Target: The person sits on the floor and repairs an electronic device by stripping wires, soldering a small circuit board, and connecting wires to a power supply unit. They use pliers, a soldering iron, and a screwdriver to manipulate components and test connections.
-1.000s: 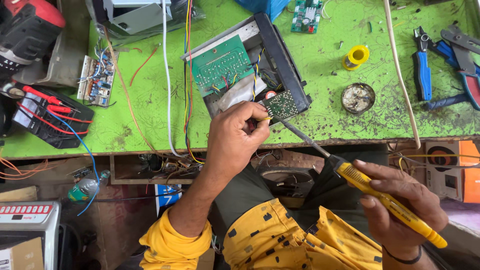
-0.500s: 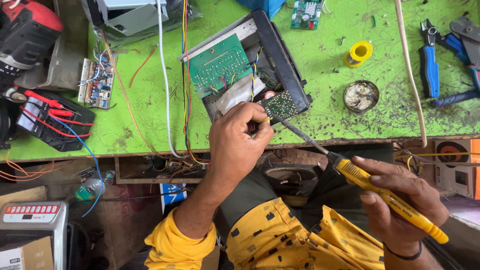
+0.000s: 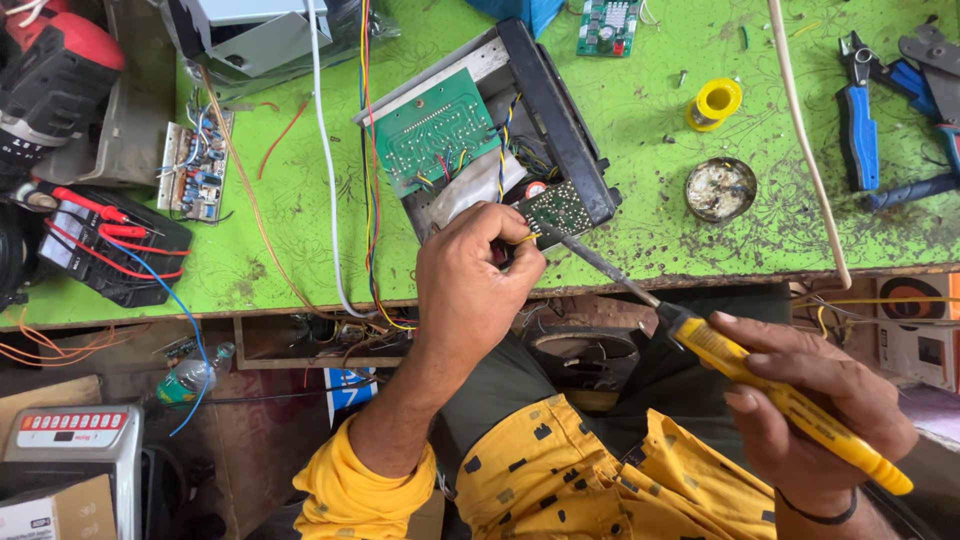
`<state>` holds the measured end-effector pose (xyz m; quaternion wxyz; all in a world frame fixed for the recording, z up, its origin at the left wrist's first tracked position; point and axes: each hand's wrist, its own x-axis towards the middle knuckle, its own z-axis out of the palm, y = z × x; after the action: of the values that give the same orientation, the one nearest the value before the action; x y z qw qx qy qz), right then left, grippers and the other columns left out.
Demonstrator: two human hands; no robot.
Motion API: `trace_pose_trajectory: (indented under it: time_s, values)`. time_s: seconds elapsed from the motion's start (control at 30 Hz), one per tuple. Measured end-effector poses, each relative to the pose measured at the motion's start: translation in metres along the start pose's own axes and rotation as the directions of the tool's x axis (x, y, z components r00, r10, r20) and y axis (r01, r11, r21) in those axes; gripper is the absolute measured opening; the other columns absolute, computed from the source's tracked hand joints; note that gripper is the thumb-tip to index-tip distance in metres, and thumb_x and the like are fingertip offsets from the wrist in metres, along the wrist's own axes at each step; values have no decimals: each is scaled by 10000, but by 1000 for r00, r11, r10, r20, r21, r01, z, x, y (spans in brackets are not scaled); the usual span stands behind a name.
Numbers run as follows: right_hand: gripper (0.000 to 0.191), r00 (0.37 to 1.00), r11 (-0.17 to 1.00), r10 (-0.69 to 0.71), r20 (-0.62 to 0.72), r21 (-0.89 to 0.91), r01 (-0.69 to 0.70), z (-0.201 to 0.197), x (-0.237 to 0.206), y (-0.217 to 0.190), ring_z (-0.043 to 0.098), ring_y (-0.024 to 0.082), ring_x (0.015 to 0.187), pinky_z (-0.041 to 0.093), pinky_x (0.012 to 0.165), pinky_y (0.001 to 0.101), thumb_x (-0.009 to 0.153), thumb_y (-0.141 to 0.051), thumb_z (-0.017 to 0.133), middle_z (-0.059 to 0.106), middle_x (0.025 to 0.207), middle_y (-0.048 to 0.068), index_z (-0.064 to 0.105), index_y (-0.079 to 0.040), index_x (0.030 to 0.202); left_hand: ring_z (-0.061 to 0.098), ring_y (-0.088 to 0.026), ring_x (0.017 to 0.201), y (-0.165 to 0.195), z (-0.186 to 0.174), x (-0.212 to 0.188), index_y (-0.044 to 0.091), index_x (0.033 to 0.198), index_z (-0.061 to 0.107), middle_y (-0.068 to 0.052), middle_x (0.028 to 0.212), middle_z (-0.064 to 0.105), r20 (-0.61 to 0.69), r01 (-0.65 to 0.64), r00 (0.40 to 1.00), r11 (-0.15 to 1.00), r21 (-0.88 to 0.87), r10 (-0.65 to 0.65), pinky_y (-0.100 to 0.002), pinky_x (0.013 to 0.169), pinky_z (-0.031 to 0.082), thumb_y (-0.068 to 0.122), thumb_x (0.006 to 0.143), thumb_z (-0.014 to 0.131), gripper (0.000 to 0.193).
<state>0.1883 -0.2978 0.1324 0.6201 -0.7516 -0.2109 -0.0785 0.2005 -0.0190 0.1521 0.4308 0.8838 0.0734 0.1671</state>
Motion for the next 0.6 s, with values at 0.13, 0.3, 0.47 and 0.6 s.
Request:
trace_pose_trajectory:
  time_s: [0.13, 0.3, 0.47, 0.6]
  values:
    - [234, 1000, 1000, 16, -23, 9, -16, 3, 2, -3, 761, 298, 1042, 619, 868, 315, 964, -157, 743, 716, 1105, 264, 595, 17, 1015, 642, -139, 642, 0, -1, 0, 47, 857, 605, -36, 830, 690, 4, -12, 1000, 1000, -7, 12, -285, 583, 507, -5, 794, 766, 181]
    - [239, 999, 1000, 8, -36, 26, -7, 2, -1, -1, 763, 289, 1045, 623, 881, 308, 1011, -175, 733, 716, 1089, 264, 592, 17, 1033, 639, -150, 632, -1, 0, -1, 50, 849, 606, -39, 832, 695, -2, -12, 1000, 1000, 1, 12, -291, 572, 500, -3, 787, 768, 181]
    - [324, 994, 1000, -31, -109, -2, 31, -6, -11, 6, 774, 278, 1034, 631, 887, 288, 1052, -260, 744, 727, 1103, 254, 586, 23, 1040, 670, -173, 669, -1, -2, -1, 49, 860, 602, -50, 839, 695, 0, -24, 1000, 1000, -3, 24, -306, 605, 526, 5, 801, 772, 185]
    - [381, 921, 993, -120, -370, -36, 115, -18, -13, 26, 756, 241, 998, 635, 887, 291, 1081, -303, 722, 708, 1222, 258, 547, 34, 1105, 687, -189, 680, 0, -1, -2, 42, 878, 611, -69, 858, 703, -17, -39, 999, 999, -17, 39, -318, 615, 538, 7, 806, 774, 181]
